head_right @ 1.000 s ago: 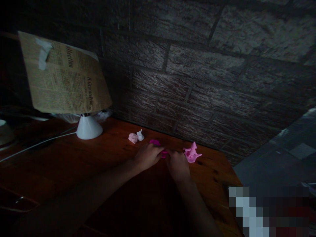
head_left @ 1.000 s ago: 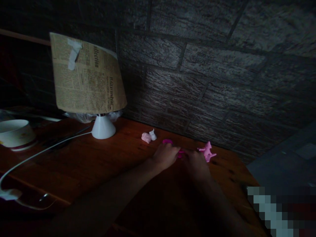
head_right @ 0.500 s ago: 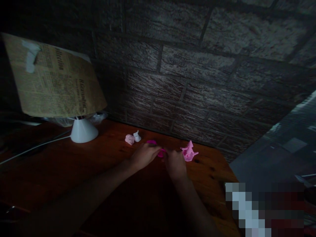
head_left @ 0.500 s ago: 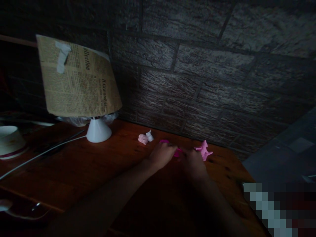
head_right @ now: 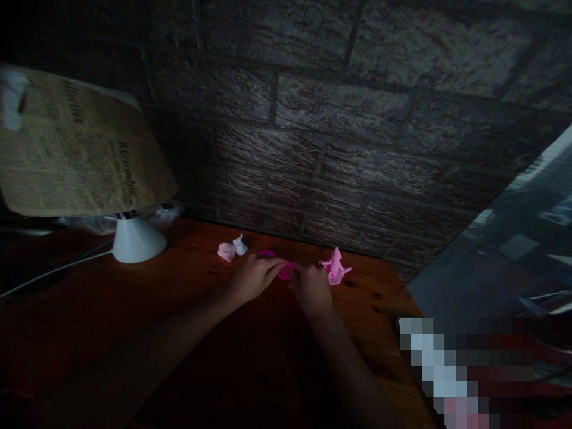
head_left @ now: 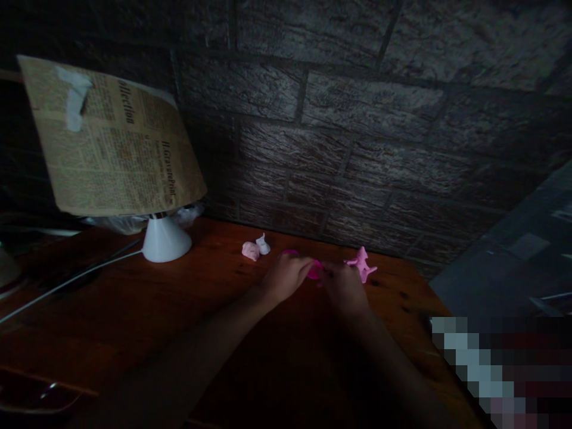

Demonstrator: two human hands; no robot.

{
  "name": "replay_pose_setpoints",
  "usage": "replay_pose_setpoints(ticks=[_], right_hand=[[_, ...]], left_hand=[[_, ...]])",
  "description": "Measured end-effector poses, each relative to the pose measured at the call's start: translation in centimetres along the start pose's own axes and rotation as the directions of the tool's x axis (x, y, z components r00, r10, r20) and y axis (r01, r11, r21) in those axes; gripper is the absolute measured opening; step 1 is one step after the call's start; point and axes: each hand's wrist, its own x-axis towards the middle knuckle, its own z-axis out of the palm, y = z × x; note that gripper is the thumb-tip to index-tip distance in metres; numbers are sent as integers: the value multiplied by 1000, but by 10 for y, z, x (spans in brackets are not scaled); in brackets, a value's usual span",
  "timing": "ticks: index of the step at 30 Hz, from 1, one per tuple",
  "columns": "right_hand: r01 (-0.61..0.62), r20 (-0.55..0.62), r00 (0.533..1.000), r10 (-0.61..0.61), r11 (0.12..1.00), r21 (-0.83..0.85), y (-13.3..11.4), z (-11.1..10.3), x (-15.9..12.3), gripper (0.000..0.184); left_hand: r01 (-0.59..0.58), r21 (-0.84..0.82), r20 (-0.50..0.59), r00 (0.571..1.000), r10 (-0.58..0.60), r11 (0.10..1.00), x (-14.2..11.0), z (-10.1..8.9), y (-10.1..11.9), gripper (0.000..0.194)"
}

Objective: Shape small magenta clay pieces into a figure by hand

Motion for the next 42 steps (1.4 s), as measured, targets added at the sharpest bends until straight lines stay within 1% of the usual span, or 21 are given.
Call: replay_pose_setpoints(ticks=[3,5,7,9,11,14,17,19,21,23,24,25,27,30,32,34,36,38,40,42], right_hand=[[29,6,1000,-29,999,34,4,-2,1,25],[33,-9,999,-33,998,48,6,-3,1,26],[32,-19,999,-31,998,55,6,-5,1,26],[40,-15,999,-39,998,37,5,-6,2,24],[58,-2,998,-58,998,33,4,-7,2,19],[74,8,997,-75,992,106,5,-7,2,20],[50,0,999,-51,979,199,7,-7,2,24],[34,2,999,-35,972,233,9,-6,3,25],[32,0,999,-33,965,260,11,-5,3,25],[37,-20,999,-32,956,290,12,-3,4,25],[38,-31,999,-29,950,311,13,-2,4,24],[33,-39,999,-21,940,340,14,0,5,24],[14,-36,999,2,901,433,16,3,6,22],[-43,9,999,47,774,632,22,8,9,25],[-39,28,999,27,733,679,25,9,10,27],[-51,34,999,38,703,709,26,9,11,31],[-86,27,995,99,659,747,25,10,11,36],[-119,27,987,156,619,776,22,10,11,42],[-131,31,985,170,613,779,19,11,11,44],[-122,23,986,165,625,771,17,12,10,41]], left_hand=[[23,-102,-7,1000,-24,995,0,1,1,23],[17,-127,15,1000,-16,992,0,2,2,20],[18,-145,35,999,-13,989,1,3,1,21],[47,-159,43,998,-40,986,1,5,-1,24],[98,-183,42,995,-92,978,1,6,-3,25],[179,-291,63,984,-167,940,1,8,-6,27],[235,-427,113,972,-206,873,1,9,-6,28],[262,-460,134,965,-225,849,1,10,-4,28],[247,-441,77,968,-238,863,0,11,-2,25],[204,-424,-16,972,-232,883,0,12,0,28],[189,-434,-44,972,-231,881,0,12,0,30],[189,-461,-47,971,-236,867,0,12,0,30],[220,-547,-1,965,-263,808,1,13,-1,27],[298,-661,89,942,-323,688,3,12,-3,24],[332,-694,126,930,-346,638,4,11,-3,25],[325,-697,126,933,-338,639,5,10,-1,26],[324,-692,112,931,-347,645,5,10,1,24],[349,-691,111,916,-385,633,5,12,1,24],[378,-697,112,896,-429,609,5,13,0,24],[376,-703,97,891,-443,603,4,15,-2,24]])
